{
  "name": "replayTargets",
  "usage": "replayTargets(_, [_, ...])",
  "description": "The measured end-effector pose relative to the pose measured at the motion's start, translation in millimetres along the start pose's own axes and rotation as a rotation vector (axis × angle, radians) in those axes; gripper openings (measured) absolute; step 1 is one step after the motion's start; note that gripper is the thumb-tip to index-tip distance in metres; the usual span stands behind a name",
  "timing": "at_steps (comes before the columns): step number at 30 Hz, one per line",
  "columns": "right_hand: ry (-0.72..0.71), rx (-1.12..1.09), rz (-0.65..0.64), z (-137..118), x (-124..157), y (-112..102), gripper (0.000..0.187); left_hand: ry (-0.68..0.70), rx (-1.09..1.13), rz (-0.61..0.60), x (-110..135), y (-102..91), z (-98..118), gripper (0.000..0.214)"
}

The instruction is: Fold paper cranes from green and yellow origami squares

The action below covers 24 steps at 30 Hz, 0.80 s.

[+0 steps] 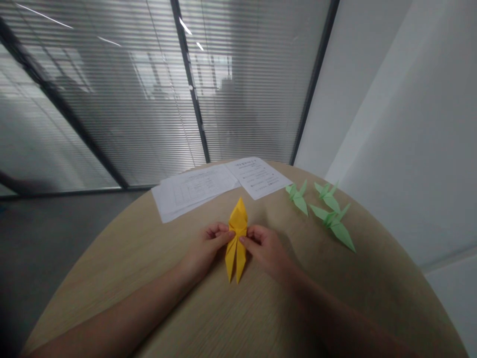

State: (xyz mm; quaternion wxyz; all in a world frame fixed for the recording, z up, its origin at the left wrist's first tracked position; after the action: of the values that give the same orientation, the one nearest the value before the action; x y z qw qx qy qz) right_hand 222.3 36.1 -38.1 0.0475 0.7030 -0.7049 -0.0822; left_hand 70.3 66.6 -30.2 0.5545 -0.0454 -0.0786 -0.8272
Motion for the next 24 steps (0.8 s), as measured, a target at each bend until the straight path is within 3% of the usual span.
replayTargets(6, [-0.005,0.090,0.056,-4,3,-5,0.031,0.044,-0.113,0.005,-2,-3.2,0,0.033])
replayTargets(13, [0.013,0.148,-0.022,-13,6,4,0.039,0.065,-0.192,0.029,-3,-6.3,-3,0.041])
replayTargets(18, [0.035,0.115,-0.002,-10,6,3,0.037,0.091,-0.261,0.033,-5,-7.6,-5,0.041])
replayTargets(24, [0.043,0.050,0.042,1,3,-3,0.033,0.072,-0.217,-0.055,-3,0.1,-2,0.039])
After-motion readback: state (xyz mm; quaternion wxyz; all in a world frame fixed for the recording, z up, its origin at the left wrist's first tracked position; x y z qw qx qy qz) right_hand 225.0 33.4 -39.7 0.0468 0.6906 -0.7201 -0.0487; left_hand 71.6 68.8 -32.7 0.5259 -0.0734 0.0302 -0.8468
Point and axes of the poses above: each hand's wrist, its own x-axis away from the middle knuckle, its own y-axis out of the palm, z = x × y, the point moved 6 cm from there along -x, towards the middle knuckle, and after that the axes turned 14 degrees about -x, right-handed, at the moved point
